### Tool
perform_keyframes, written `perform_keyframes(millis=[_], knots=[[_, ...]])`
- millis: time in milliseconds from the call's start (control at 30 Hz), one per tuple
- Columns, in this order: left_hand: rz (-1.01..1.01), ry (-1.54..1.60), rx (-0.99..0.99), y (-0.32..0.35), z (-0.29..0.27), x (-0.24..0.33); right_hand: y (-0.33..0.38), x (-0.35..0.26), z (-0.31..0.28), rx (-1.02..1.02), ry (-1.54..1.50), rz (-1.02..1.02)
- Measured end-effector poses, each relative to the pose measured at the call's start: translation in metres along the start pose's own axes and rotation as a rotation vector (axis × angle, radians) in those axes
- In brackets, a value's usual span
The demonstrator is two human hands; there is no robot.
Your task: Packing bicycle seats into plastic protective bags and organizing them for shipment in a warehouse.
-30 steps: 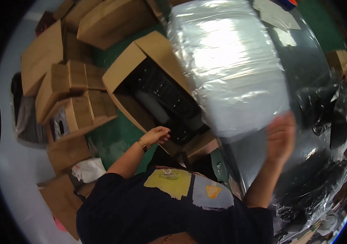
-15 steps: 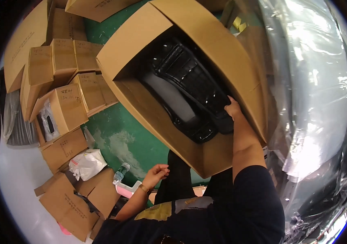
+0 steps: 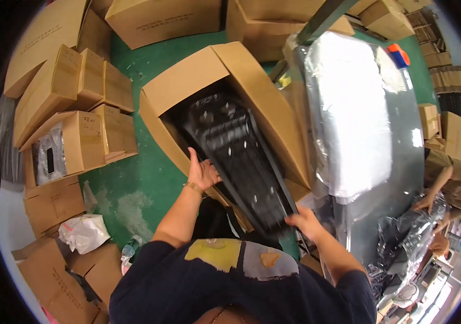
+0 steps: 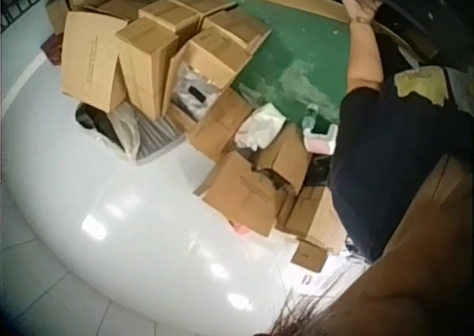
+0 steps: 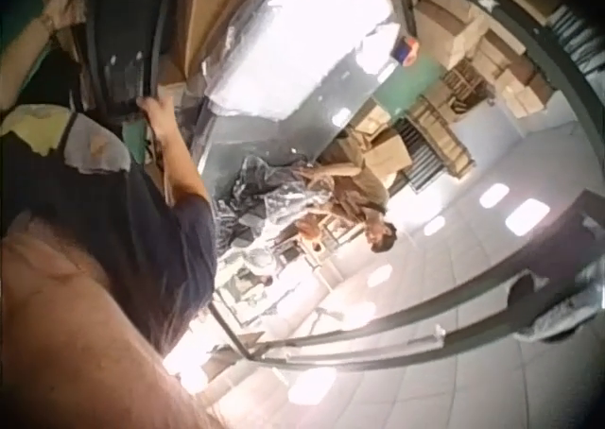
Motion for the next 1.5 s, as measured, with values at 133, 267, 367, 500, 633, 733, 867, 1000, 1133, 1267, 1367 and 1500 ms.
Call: perform_keyframes(millis=[133, 267, 367, 500, 633, 733, 867, 1000, 1133, 1267, 1367, 1500], knots=[[0.428, 0.144, -0.21, 0.002, 0.042, 0.012, 0.124, 0.018, -0.035, 0.12, 0.017, -0.009], [0.329, -0.057, -0.323, 0.025, 0.103, -0.002, 0.171, 0.055, -0.067, 0.478, 0.309, -0.148], [0.229, -0.156, -0.372, 0.048, 0.137, -0.018, 0.181, 0.075, -0.067, 0.836, 0.54, -0.349], [0.222, -0.006, -0.557, 0.047, 0.152, -0.02, 0.19, 0.088, -0.059, 1.21, 0.6, -0.529], [0.27, -0.086, -0.937, 0.076, 0.195, -0.041, 0.188, 0.096, -0.055, 1.398, 0.571, -0.672], [0.244, -0.013, -1.0, 0.086, 0.212, -0.048, 0.196, 0.079, -0.052, 1.512, 0.571, -0.639], [0.231, 0.073, -1.212, 0.052, 0.221, -0.023, 0.191, 0.061, -0.058, 1.479, 0.253, -0.685], [-0.17, 0.327, -1.156, 0.017, 0.226, -0.037, 0.192, 0.056, -0.067, 1.498, 0.465, -0.788], [-0.474, 0.623, -0.632, 0.067, 0.23, -0.035, 0.213, 0.063, -0.078, 1.444, 0.505, -0.672], [0.317, -0.767, -0.974, 0.102, 0.27, -0.091, 0.212, 0.065, -0.081, 1.086, 0.539, -0.522], [0.078, -0.477, -0.624, 0.096, 0.266, -0.125, 0.205, 0.058, -0.075, 0.722, 0.509, -0.433], [-0.097, -0.763, -0.583, 0.093, 0.283, -0.2, 0.191, 0.053, -0.093, 0.708, 0.176, -0.568]])
Point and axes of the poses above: each hand's wrist, its own y-axis away from the middle knuckle, its own z-axis out of the palm, x = y × z, the point moved 3 cm from there along -y, towards the middle knuckle, and after that the axes turned 6 degrees about x, right-handed, at the moved point
